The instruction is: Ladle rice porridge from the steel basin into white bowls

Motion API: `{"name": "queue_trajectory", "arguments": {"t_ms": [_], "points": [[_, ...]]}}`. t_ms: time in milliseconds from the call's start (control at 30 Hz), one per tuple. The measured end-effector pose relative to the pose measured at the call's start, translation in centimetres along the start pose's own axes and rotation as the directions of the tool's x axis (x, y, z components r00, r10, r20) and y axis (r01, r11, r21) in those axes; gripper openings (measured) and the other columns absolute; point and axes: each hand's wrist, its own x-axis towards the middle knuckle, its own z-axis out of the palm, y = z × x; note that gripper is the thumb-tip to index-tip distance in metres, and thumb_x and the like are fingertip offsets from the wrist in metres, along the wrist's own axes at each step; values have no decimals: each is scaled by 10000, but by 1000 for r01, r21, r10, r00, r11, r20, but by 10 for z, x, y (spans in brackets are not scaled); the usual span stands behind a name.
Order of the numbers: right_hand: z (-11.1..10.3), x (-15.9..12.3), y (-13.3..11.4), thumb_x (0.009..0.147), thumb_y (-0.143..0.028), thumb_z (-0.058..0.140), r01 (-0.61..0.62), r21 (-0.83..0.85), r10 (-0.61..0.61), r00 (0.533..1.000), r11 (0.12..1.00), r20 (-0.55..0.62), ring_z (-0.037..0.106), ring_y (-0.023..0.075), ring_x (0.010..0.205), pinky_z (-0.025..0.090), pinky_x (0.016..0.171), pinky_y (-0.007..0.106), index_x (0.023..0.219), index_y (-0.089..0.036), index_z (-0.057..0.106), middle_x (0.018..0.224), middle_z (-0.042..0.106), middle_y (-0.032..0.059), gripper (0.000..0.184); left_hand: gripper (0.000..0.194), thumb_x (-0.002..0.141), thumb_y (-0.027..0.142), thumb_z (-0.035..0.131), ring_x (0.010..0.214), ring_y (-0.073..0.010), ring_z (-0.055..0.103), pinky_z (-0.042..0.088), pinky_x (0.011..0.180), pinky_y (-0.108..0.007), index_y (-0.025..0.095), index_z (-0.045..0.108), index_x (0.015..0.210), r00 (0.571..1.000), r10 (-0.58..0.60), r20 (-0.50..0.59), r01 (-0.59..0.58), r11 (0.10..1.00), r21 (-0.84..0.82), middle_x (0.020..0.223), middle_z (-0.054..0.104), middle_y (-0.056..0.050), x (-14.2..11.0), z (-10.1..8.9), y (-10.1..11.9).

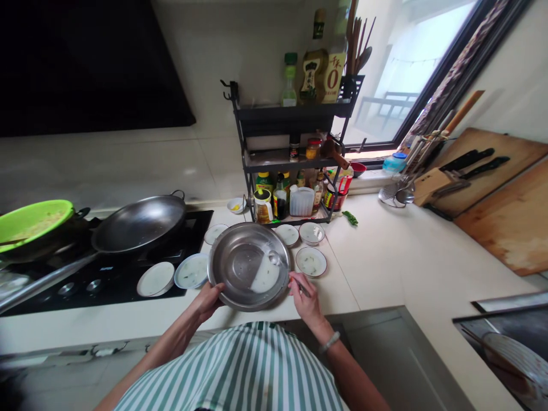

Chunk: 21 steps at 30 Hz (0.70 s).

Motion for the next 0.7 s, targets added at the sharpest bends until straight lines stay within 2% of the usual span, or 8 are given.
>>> {"name": "queue_trajectory", "arguments": {"t_ms": [133, 300, 433, 700], "points": [[10, 2, 3, 786, -451, 673, -82, 46, 81, 997, 996, 10, 658, 193, 597, 568, 528, 310, 902, -237, 721, 746, 697, 44, 248, 236, 730, 50, 541, 513, -144, 588, 540, 559, -318, 148, 525, 944, 1000, 0, 10, 0, 1000, -3, 626, 621, -7, 1, -1, -1], [9, 9, 9, 756, -561, 679, -245, 186, 275, 948, 952, -158, 623, 191, 482, 539, 481, 312, 885, -189, 659, 586, 668, 23, 394, 250, 727, 55, 562, 534, -147, 600, 542, 572, -318, 149, 523, 956, 1000, -10, 7, 10, 1000, -21, 642, 623, -7, 1, -2, -1], [4, 14, 10, 718, -556, 724, -267, 296, 335, 919, 917, -209, 649, 199, 517, 546, 478, 313, 886, -171, 630, 629, 701, 48, 429, 232, 742, 57, 549, 519, -146, 593, 541, 564, -324, 145, 515, 955, 1000, -22, -4, 22, 1000, -17, 639, 631, -11, 1, -2, -1], [-2, 15, 4, 694, -527, 759, -259, 340, 350, 906, 904, -240, 656, 195, 516, 541, 454, 294, 891, -154, 628, 620, 703, 56, 441, 202, 746, 71, 554, 523, -146, 593, 532, 561, -309, 152, 522, 928, 999, -32, 8, 32, 1000, 1, 629, 626, -5, 2, -1, 1]]}}
